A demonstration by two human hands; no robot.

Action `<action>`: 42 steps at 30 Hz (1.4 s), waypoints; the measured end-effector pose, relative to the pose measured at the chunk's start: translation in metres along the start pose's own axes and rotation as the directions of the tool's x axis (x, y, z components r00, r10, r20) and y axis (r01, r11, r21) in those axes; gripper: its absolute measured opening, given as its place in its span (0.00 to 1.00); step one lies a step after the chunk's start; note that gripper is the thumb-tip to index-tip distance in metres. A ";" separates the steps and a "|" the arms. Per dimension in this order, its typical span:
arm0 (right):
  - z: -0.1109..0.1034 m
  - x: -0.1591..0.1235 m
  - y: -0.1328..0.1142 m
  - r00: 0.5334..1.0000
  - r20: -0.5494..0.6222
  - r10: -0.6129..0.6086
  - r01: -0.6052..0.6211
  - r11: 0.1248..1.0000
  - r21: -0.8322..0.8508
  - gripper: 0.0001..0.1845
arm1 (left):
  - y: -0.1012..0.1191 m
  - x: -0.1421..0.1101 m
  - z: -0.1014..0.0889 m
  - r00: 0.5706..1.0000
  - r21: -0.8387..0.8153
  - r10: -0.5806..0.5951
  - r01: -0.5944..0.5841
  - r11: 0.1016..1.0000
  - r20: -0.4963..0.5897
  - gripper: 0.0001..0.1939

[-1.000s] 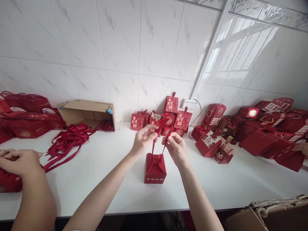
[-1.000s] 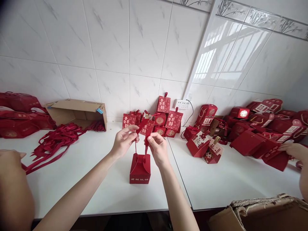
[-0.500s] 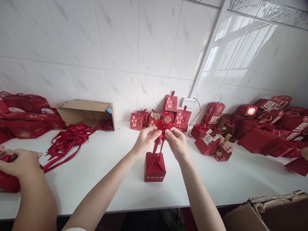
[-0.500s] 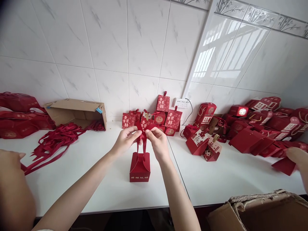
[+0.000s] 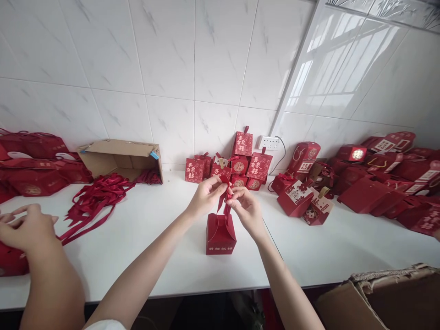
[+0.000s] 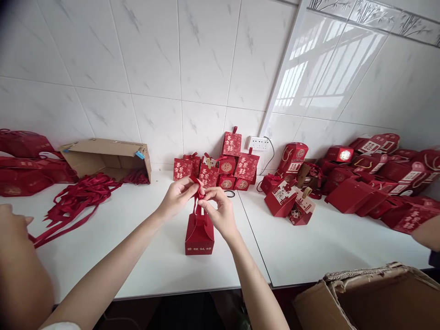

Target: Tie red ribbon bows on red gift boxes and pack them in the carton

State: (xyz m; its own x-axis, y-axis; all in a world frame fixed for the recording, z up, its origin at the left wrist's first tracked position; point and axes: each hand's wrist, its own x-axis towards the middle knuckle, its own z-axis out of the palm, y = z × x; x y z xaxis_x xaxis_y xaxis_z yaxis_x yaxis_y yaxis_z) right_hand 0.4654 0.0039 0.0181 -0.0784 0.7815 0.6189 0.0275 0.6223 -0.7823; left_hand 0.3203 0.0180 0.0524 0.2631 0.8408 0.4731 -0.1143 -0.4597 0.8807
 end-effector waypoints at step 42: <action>-0.054 -0.047 0.035 0.667 -0.687 0.289 -0.370 0.929 0.032 0.31 | -0.079 -0.068 -0.034 0.565 -0.365 -0.325 0.045 0.930 -0.758 0.11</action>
State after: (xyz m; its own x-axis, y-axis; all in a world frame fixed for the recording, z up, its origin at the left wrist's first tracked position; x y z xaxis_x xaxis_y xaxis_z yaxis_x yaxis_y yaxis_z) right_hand 0.5236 -0.0093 -0.0345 0.6405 0.7312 0.2348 0.0228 0.2875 -0.9575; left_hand 0.2790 0.0072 -0.0483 -0.5402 0.8416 -0.0002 -0.4443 -0.2850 0.8494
